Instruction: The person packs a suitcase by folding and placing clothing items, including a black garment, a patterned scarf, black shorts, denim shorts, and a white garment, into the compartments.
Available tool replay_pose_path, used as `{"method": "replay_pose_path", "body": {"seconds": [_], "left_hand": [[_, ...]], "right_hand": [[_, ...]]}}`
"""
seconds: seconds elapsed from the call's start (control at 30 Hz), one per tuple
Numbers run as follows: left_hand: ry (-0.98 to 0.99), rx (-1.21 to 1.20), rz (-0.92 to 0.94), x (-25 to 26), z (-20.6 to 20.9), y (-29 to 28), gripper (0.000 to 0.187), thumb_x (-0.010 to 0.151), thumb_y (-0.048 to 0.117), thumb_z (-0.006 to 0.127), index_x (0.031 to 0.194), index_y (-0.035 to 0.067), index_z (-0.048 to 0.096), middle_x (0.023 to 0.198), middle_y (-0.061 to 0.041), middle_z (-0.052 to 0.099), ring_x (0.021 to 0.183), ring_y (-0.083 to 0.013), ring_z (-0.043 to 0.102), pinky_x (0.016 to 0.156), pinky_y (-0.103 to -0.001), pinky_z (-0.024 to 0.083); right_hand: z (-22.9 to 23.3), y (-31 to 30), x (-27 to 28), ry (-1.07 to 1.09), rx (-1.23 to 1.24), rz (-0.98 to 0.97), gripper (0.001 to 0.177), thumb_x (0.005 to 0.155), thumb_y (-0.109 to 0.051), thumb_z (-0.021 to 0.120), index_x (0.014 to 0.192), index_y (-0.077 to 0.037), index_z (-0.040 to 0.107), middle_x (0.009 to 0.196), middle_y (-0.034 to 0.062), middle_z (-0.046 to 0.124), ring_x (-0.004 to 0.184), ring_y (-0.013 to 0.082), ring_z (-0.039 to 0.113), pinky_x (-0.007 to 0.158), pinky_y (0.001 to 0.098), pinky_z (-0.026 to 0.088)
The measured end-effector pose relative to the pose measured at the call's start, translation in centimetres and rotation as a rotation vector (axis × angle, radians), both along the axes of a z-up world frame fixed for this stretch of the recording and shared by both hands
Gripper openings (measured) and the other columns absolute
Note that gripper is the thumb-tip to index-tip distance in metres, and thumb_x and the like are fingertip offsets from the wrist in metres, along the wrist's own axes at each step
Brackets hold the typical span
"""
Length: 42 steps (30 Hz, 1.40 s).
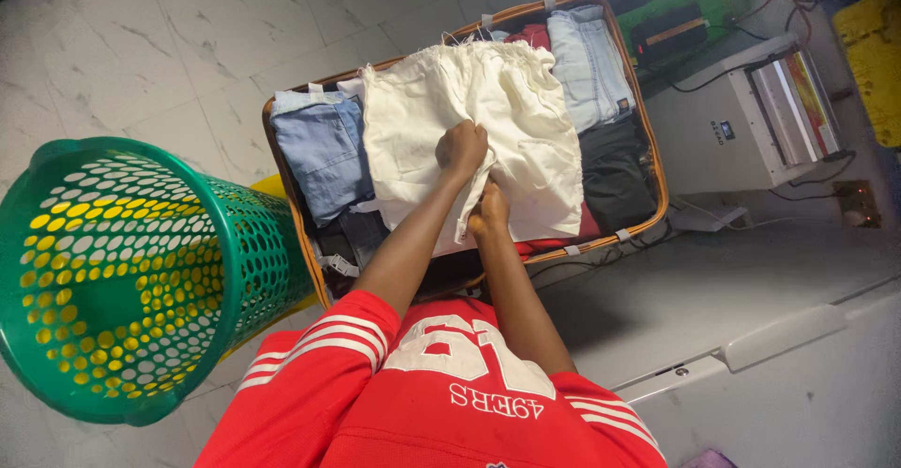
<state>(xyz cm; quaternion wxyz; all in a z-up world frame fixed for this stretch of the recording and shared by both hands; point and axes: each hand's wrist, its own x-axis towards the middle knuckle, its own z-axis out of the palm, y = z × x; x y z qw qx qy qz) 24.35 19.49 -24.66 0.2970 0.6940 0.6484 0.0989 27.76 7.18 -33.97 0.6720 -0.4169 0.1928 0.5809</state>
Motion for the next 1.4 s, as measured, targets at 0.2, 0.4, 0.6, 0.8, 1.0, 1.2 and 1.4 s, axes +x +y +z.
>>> {"method": "replay_pose_path", "body": {"seconds": [0.2,0.4,0.6,0.8,1.0,1.2,1.4], "left_hand": [[-0.031,0.059,-0.002,0.1,-1.0,0.0,0.039,0.096,0.037,0.052,0.087,0.004,0.071,0.091,-0.024,0.073,0.086,-0.0446,0.071,0.079,-0.055,0.054],[-0.098,0.173,0.056,0.3,-2.1,0.8,0.039,0.097,0.035,0.051,0.084,0.004,0.069,0.087,-0.024,0.072,0.084,-0.0456,0.069,0.079,-0.056,0.053],[-0.112,0.245,0.056,0.1,-3.2,2.1,0.035,0.096,0.033,0.053,0.082,0.004,0.068,0.084,-0.023,0.072,0.083,-0.0440,0.070,0.078,-0.055,0.054],[-0.120,0.165,0.134,0.0,-1.5,0.8,0.036,0.098,0.038,0.054,0.086,0.007,0.068,0.088,-0.020,0.073,0.086,-0.0425,0.070,0.078,-0.054,0.053],[-0.086,-0.017,-0.087,-3.4,4.8,-7.2,0.047,0.094,0.052,0.065,0.106,0.007,0.058,0.106,-0.019,0.068,0.094,-0.0423,0.068,0.078,-0.053,0.053],[-0.140,0.083,-0.325,-6.3,4.3,-16.7,0.048,0.082,0.040,0.074,0.113,0.006,0.060,0.105,-0.018,0.069,0.094,-0.0407,0.068,0.078,-0.051,0.054],[-0.320,-0.057,-0.046,-7.2,1.0,-15.3,0.027,0.090,0.031,0.071,0.101,0.007,0.074,0.092,-0.014,0.076,0.084,-0.0307,0.073,0.074,-0.043,0.056]], "right_hand": [[1.2,0.0,0.0,-0.087,-0.063,0.026,0.022,0.095,-0.003,0.055,0.112,0.000,0.069,0.090,0.0074,0.070,0.068,0.0156,0.066,0.060,0.0294,0.053],[-1.2,-3.2,-0.4,-0.152,-0.151,0.021,0.018,0.092,-0.003,0.058,0.103,-0.002,0.072,0.078,0.0034,0.068,0.058,0.0127,0.062,0.050,0.0267,0.048],[1.2,-7.0,-0.7,-0.287,-0.144,0.150,0.024,0.084,-0.006,0.057,0.094,-0.003,0.078,0.067,0.0031,0.065,0.044,0.0116,0.047,0.039,0.0266,0.032],[5.3,-8.6,0.8,-0.173,-0.332,0.244,0.017,0.093,-0.021,0.064,0.101,-0.010,0.074,0.077,-0.0007,0.067,0.064,0.0147,0.061,0.060,0.0316,0.051],[6.1,-11.3,3.3,-1.340,-0.297,0.374,0.029,0.084,-0.025,0.079,0.102,-0.004,0.071,0.089,0.0056,0.076,0.081,0.0190,0.073,0.075,0.0344,0.057],[4.2,-11.2,5.3,-1.273,-0.367,0.590,0.032,0.083,-0.021,0.080,0.106,-0.004,0.068,0.087,0.0089,0.073,0.076,0.0212,0.068,0.068,0.0353,0.053],[-0.2,-10.3,7.1,0.250,-0.212,0.152,0.018,0.095,-0.014,0.067,0.111,-0.006,0.066,0.087,0.0077,0.071,0.076,0.0238,0.066,0.068,0.0327,0.052]]}}
